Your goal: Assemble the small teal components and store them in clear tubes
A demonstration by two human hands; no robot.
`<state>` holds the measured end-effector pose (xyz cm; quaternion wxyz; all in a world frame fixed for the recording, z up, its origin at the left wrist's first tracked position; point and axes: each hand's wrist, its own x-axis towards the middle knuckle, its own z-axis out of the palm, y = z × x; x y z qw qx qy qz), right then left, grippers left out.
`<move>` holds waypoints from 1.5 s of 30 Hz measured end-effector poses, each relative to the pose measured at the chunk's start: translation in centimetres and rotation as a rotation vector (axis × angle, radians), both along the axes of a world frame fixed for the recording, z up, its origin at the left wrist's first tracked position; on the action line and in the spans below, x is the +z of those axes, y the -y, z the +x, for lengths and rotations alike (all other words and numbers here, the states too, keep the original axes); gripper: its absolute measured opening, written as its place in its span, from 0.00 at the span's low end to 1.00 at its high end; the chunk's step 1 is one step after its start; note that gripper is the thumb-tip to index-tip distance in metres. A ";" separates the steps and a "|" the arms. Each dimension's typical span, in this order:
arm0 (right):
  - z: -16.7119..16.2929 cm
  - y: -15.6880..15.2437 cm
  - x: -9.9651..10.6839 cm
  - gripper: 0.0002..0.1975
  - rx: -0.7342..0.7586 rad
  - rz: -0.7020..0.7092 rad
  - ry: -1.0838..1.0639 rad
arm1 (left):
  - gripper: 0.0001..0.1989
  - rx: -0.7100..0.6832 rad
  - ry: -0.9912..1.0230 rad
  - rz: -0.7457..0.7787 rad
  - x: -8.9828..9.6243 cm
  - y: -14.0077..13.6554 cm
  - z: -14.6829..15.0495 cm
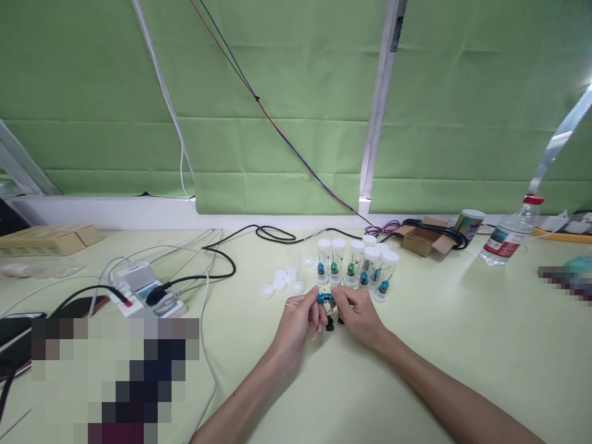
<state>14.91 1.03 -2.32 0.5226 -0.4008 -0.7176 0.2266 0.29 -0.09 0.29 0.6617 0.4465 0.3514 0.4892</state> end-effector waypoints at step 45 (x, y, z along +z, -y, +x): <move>0.0 0.0 0.1 0.18 0.030 -0.078 -0.002 | 0.26 0.024 -0.039 0.020 0.2 0.2 0.0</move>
